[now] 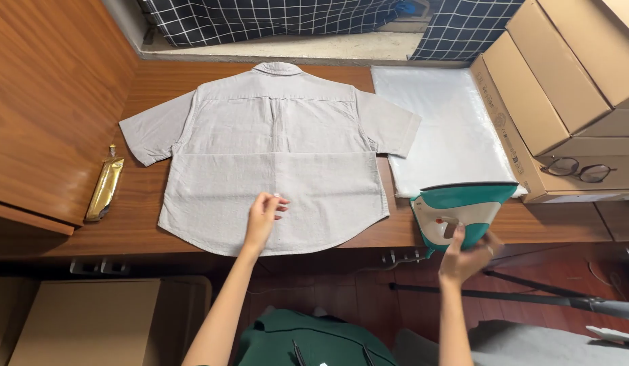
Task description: Ironing a grey short-sleeved shirt on a wooden table and then folding it neatly.
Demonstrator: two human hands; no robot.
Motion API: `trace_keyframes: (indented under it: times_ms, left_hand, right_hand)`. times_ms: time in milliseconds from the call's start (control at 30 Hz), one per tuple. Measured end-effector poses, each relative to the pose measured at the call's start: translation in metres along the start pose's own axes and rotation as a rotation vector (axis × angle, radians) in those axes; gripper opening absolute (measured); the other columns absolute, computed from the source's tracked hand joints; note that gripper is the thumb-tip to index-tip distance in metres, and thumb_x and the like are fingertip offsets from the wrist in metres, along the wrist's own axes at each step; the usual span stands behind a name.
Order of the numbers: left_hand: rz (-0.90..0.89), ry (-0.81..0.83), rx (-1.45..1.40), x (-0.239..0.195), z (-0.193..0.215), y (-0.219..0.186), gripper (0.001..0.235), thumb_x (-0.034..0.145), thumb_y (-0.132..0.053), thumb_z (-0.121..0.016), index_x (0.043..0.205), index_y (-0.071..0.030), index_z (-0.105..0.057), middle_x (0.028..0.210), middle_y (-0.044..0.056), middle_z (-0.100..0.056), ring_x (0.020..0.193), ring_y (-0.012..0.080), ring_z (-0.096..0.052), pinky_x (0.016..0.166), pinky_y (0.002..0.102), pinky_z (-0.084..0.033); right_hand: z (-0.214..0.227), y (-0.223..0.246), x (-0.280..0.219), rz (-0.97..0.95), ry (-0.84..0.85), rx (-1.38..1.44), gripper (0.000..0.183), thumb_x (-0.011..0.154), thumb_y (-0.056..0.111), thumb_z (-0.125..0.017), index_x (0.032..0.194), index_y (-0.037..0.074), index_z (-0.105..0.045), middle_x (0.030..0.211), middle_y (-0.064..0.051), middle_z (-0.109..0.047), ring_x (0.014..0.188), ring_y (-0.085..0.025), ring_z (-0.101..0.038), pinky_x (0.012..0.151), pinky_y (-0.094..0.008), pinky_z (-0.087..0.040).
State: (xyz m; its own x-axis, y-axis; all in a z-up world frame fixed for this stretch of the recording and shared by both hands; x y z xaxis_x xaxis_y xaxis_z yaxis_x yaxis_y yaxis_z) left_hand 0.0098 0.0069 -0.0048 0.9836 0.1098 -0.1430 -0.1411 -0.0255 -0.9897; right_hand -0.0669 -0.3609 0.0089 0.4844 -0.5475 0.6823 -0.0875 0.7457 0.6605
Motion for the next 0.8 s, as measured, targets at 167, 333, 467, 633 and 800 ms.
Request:
trace_keyframes:
  times_ms: [167, 333, 467, 633, 800]
  left_hand:
    - [0.074, -0.236, -0.021, -0.019, 0.03, -0.02, 0.021, 0.087, -0.024, -0.044, 0.072, -0.01, -0.05, 0.085, 0.007, -0.066, 0.074, 0.0142, -0.06, 0.061, 0.024, -0.045]
    - [0.05, -0.404, 0.157, -0.024, 0.085, 0.011, 0.023, 0.09, -0.026, -0.045, 0.079, -0.008, -0.053, 0.091, 0.009, -0.064, 0.085, 0.019, -0.059, 0.068, 0.029, -0.048]
    - [-0.053, -0.641, 0.435, -0.011, 0.146, 0.06, 0.014, 0.084, -0.018, -0.053, 0.09, -0.006, -0.056, 0.096, 0.013, -0.055, 0.095, 0.0292, -0.053, 0.08, 0.038, -0.043]
    - [0.057, -0.821, 0.604, -0.011, 0.19, 0.064, 0.025, 0.08, -0.019, -0.057, 0.103, -0.012, -0.051, 0.111, 0.007, -0.04, 0.105, 0.03, -0.04, 0.087, 0.043, -0.035]
    - [0.199, -0.661, 0.19, -0.004, 0.201, 0.044, 0.046, 0.08, -0.024, -0.059, 0.119, -0.008, -0.041, 0.11, 0.012, -0.053, 0.104, 0.0241, -0.051, 0.086, 0.037, -0.042]
  right_hand:
    - [0.007, 0.075, -0.009, 0.322, -0.181, -0.102, 0.027, 0.085, 0.003, -0.057, 0.102, -0.005, -0.037, 0.105, -0.022, -0.033, 0.098, -0.035, -0.037, 0.087, -0.045, -0.033]
    - [-0.044, 0.048, -0.037, 0.383, 0.141, 0.054, 0.027, 0.079, -0.004, -0.06, 0.102, 0.001, -0.047, 0.097, -0.012, -0.047, 0.092, -0.027, -0.048, 0.078, -0.033, -0.039]
    - [-0.081, 0.042, -0.06, 0.039, 0.521, -0.034, 0.049, 0.071, 0.008, -0.067, 0.113, -0.005, -0.045, 0.106, -0.022, -0.041, 0.103, -0.041, -0.045, 0.089, -0.047, -0.037]
    - [-0.107, 0.026, -0.066, -0.279, 0.599, 0.053, 0.059, 0.071, 0.008, -0.07, 0.116, -0.013, -0.039, 0.108, -0.033, -0.04, 0.104, -0.049, -0.045, 0.087, -0.05, -0.039]
    - [-0.119, 0.047, -0.056, -0.906, 0.53, 0.364, 0.061, 0.077, 0.014, -0.069, 0.119, -0.012, -0.035, 0.109, -0.031, -0.045, 0.102, -0.037, -0.049, 0.084, -0.042, -0.041]
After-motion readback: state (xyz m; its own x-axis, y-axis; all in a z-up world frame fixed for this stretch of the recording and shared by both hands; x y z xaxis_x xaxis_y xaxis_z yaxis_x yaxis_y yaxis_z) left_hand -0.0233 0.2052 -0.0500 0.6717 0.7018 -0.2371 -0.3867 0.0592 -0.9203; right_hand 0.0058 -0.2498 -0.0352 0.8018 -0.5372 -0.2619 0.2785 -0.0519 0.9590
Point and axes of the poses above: each hand's wrist, its own x-axis towards the middle knuckle, its own z-axis out of the back of the hand, y = z × x, the point moved 1 cm from there along x, towards the middle knuckle
